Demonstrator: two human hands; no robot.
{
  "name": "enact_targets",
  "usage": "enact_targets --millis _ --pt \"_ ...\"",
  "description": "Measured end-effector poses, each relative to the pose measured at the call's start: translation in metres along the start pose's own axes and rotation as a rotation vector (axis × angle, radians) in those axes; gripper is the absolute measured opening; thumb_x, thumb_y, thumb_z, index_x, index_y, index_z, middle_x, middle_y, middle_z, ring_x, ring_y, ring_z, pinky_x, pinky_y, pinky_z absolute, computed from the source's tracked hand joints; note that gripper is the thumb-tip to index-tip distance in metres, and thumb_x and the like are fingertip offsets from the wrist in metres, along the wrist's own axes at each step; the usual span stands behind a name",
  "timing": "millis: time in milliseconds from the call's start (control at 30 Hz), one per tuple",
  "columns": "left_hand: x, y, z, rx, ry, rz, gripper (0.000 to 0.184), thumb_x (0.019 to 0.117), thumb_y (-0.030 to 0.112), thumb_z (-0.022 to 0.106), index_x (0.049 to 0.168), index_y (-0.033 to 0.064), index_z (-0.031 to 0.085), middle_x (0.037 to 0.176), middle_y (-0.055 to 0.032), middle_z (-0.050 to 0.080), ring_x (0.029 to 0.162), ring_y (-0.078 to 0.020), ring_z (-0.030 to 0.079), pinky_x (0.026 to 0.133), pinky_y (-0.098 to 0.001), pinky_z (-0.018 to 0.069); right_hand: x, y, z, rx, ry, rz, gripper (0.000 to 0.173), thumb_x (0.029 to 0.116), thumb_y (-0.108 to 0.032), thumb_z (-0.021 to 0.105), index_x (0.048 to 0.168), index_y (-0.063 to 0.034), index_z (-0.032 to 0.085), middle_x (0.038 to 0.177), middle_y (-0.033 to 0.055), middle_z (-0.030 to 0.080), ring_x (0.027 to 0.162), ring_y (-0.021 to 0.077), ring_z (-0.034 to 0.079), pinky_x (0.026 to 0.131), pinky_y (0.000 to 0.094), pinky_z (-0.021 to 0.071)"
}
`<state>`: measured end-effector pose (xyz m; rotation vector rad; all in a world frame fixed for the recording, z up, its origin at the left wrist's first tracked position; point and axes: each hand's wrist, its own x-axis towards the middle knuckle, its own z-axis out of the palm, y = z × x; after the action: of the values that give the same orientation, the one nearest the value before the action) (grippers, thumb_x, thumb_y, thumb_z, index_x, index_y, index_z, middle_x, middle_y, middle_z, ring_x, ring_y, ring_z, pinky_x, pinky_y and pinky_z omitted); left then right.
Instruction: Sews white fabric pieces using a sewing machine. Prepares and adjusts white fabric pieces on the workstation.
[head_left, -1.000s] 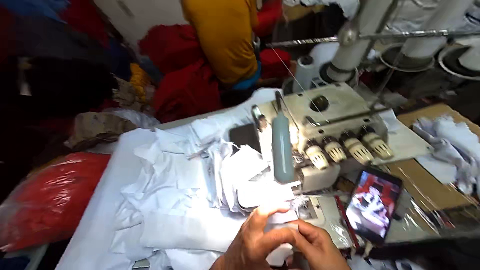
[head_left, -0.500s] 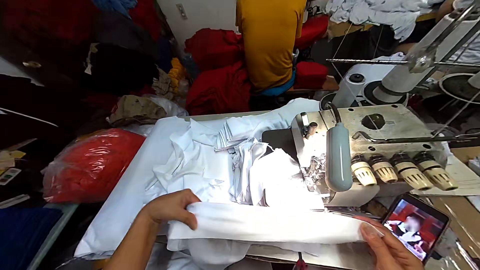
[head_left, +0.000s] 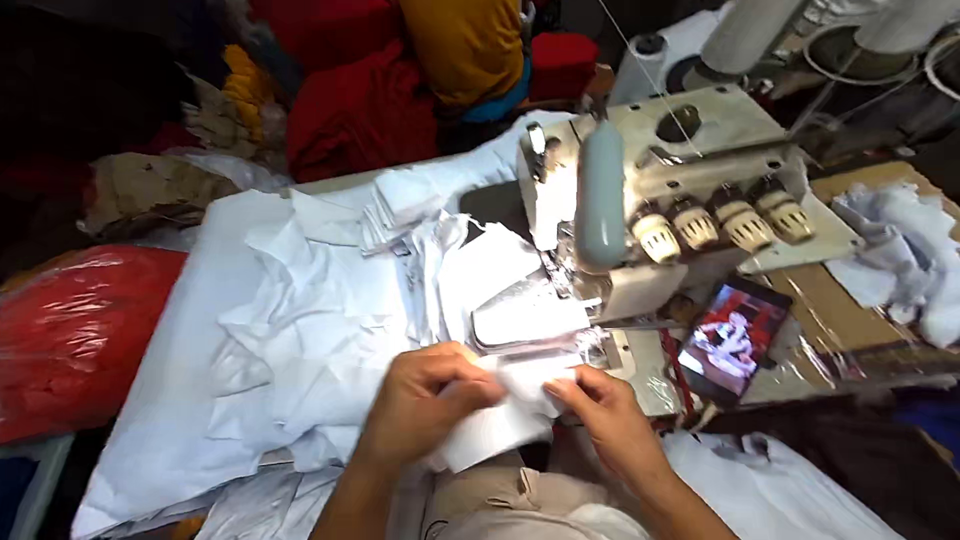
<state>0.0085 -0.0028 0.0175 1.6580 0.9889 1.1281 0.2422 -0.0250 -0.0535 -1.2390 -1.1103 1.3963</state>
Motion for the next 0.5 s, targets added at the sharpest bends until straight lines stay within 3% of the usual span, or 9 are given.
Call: enact_targets --millis 67,133,200,233,300,367,400,433,500 --pt "0.005 -0.005 0.029 0.194 -0.076 -0.045 0.012 0.0914 0.026 0.074 0.093 0.0178 0.082 0.093 0.0081 0.076 0.088 -0.0022 0.071 0.078 -0.0201 0.0601 0.002 0.0 0.0 -0.021 0.013 -0.022 0.014 0.0946 -0.017 0.07 0.084 -0.0085 0.072 0.078 -0.0031 0.069 0.073 0.0025 0.065 0.07 0.0215 0.0553" --pt "0.007 0.002 0.037 0.059 -0.179 0.005 0.019 0.0934 0.02 0.074 0.11 0.0128 0.079 0.102 0.005 0.078 0.093 -0.0022 0.072 0.084 -0.0199 0.0604 0.001 -0.002 -0.001 -0.043 0.037 -0.053 0.015 0.0933 -0.018 0.069 0.081 -0.0105 0.071 0.079 -0.0044 0.066 0.074 0.0014 0.063 0.07 0.0197 0.0537" --pt "0.008 0.011 0.042 -0.083 -0.218 0.001 0.032 0.0934 0.021 0.075 0.125 0.0145 0.072 0.098 0.0059 0.078 0.086 -0.0001 0.071 0.08 -0.0171 0.0598 0.0 -0.004 -0.004 -0.06 0.042 -0.057 0.016 0.0948 -0.021 0.069 0.084 -0.0114 0.073 0.08 -0.0051 0.067 0.074 0.0009 0.063 0.069 0.0191 0.0538" --pt "0.008 0.01 0.046 -0.043 -0.185 -0.034 0.034 0.0912 0.022 0.077 0.125 0.0147 0.072 0.091 0.0066 0.077 0.078 0.0004 0.071 0.073 -0.0163 0.0596 -0.001 -0.005 -0.006 -0.061 0.029 -0.042 0.016 0.0965 -0.022 0.068 0.086 -0.0113 0.073 0.079 -0.0048 0.068 0.074 0.0013 0.064 0.069 0.0198 0.0541" --pt "0.007 -0.006 0.052 0.201 -0.079 -0.136 0.022 0.0854 0.023 0.08 0.106 0.0153 0.076 0.08 0.0089 0.075 0.068 0.0004 0.068 0.063 -0.0167 0.0577 -0.001 -0.003 -0.01 -0.022 -0.011 -0.005 0.016 0.0988 -0.021 0.066 0.094 -0.0094 0.076 0.079 -0.0025 0.071 0.073 0.0039 0.066 0.069 0.0225 0.0564" --pt "0.005 -0.018 0.055 0.283 -0.037 -0.205 0.01 0.0838 0.024 0.081 0.09 0.0165 0.078 0.079 0.0091 0.075 0.069 -0.0006 0.068 0.064 -0.0175 0.0574 -0.001 -0.002 -0.011 0.002 -0.018 0.011 0.014 0.0983 -0.018 0.067 0.095 -0.0081 0.076 0.082 -0.0012 0.072 0.075 0.0048 0.067 0.071 0.023 0.0573" --pt "0.003 -0.015 0.055 0.22 -0.048 -0.184 0.009 0.0845 0.023 0.08 0.089 0.0155 0.079 0.082 0.0079 0.076 0.072 -0.0012 0.07 0.067 -0.0178 0.0586 -0.002 -0.001 -0.011 -0.007 -0.005 0.005 0.013 0.0971 -0.018 0.068 0.093 -0.009 0.077 0.085 -0.0017 0.072 0.079 0.0044 0.067 0.073 0.0225 0.0571" --pt "0.002 -0.008 0.056 0.1 -0.083 -0.143 0.01 0.0864 0.021 0.08 0.094 0.0142 0.079 0.086 0.0065 0.077 0.075 -0.0019 0.071 0.069 -0.018 0.0597 -0.003 0.001 -0.01 -0.025 0.011 -0.009 0.013 0.0958 -0.019 0.069 0.091 -0.0107 0.078 0.091 -0.0025 0.071 0.084 0.0041 0.066 0.075 0.0214 0.0562" --pt "0.002 0.008 0.057 -0.182 -0.194 -0.078 0.027 0.0914 0.021 0.077 0.118 0.0158 0.074 0.094 0.006 0.077 0.083 -0.001 0.072 0.078 -0.0172 0.0602 -0.004 0.002 -0.01 -0.038 0.033 -0.023 0.012 0.0945 -0.02 0.07 0.091 -0.0127 0.079 0.092 -0.004 0.069 0.084 0.003 0.064 0.074 0.0191 0.0547"
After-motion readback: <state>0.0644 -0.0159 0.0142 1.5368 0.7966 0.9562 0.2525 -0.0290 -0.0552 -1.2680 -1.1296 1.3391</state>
